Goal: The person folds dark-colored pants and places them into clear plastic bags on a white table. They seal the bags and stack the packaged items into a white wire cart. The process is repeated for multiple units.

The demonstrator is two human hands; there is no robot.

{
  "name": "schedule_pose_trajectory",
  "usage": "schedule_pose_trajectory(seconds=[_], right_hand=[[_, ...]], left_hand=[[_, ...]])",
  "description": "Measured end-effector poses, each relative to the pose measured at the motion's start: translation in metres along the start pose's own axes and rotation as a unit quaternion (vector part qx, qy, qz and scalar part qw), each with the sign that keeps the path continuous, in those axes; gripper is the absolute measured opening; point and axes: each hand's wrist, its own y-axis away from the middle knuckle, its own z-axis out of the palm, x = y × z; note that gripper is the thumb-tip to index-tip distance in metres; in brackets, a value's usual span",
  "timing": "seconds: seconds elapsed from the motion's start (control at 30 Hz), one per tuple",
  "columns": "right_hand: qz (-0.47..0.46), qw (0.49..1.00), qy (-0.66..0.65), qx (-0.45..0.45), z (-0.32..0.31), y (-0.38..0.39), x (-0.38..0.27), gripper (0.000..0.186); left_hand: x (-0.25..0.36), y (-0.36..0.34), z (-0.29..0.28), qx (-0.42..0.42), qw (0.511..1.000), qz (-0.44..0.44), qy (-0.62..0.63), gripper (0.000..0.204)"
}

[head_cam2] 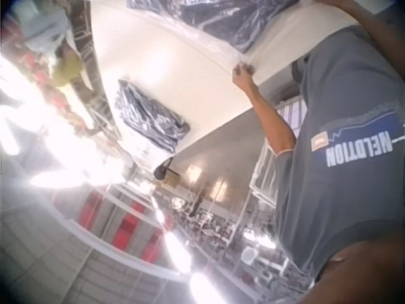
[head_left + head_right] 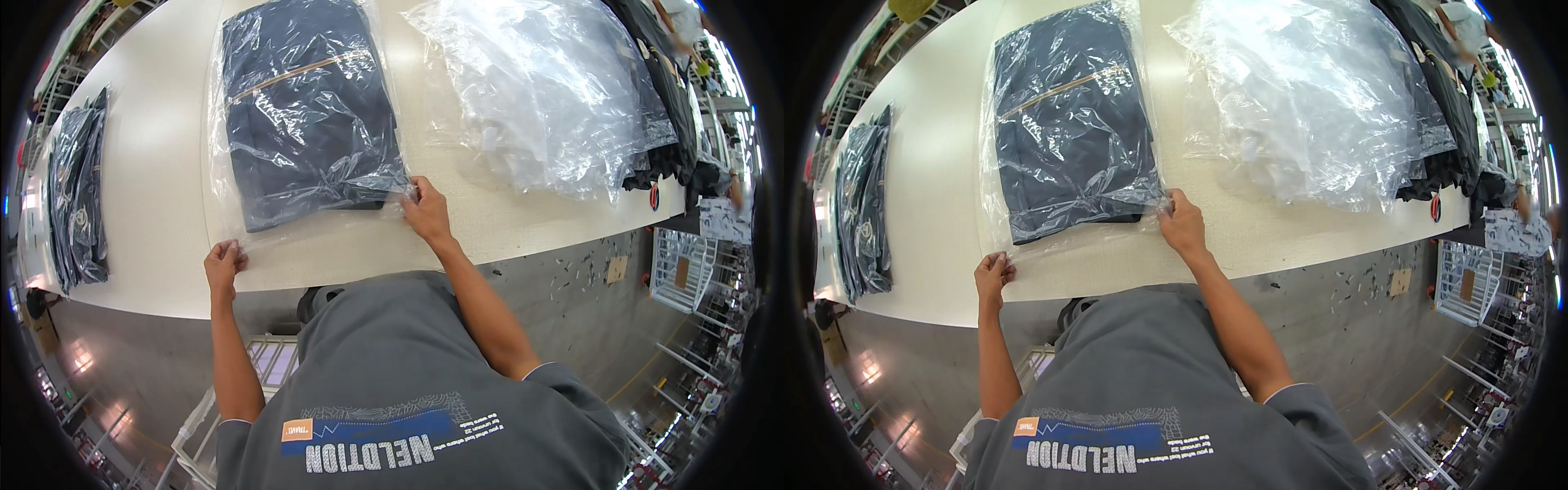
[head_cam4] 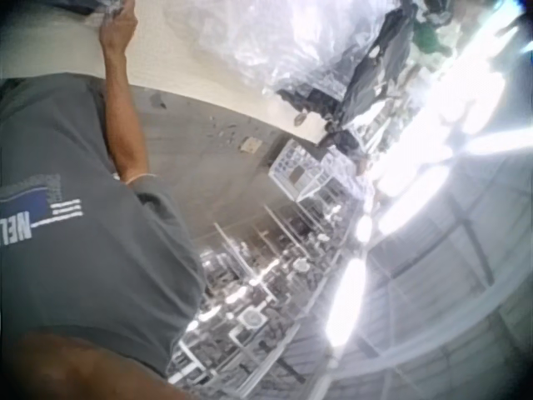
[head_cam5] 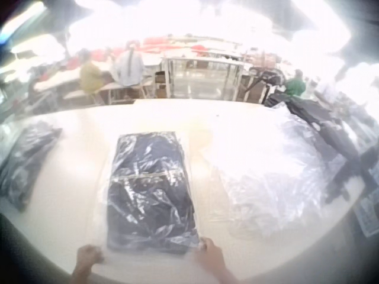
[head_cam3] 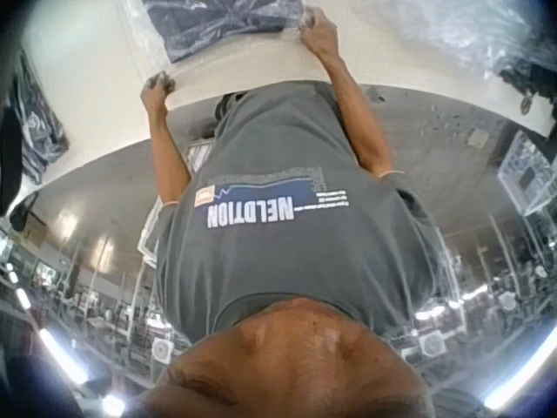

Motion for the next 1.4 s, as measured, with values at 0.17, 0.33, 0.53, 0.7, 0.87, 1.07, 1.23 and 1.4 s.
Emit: schedule_pose_trajectory(seconds=[0.17,0.33,0.53,0.7,0.87,1.07,1.23,1.4], right_hand=[[0.102,0.986,-0.133,0.015,-0.013,0.018,0.008,0.013],[0.043,0.995,-0.064,0.058,-0.016,0.027,0.011,0.01],[-0.273,0.941,0.163,0.115,-0.003,0.045,-0.027,0.018],[-0.22,0.917,0.306,0.126,0.011,0.04,-0.015,0.015],[-0.18,0.889,0.395,0.147,0.033,0.037,0.032,0.015],[-0.169,0.886,0.391,0.18,0.016,0.04,-0.002,0.011],[-0.182,0.891,0.346,0.229,0.013,0.042,0.004,0.011],[-0.156,0.905,0.348,0.186,0.015,0.036,0.019,0.008]], left_hand=[[-0.004,0.004,-0.005,-0.005,0.999,-0.03,0.044,0.021],[-0.005,0.012,-0.009,-0.005,0.999,-0.039,0.037,0.024],[0.005,0.022,-0.008,-0.008,1.0,-0.004,-0.03,0.037],[0.037,0.055,0.033,0.186,0.893,0.331,-0.243,0.026],[0.071,0.085,0.13,-0.194,0.862,0.43,-0.184,0.015],[0.076,0.083,0.229,-0.303,0.723,0.536,-0.314,0.036],[0.066,0.09,0.252,-0.297,0.665,0.573,-0.376,0.038],[0.059,0.087,0.268,-0.27,0.652,0.555,-0.44,0.041]])
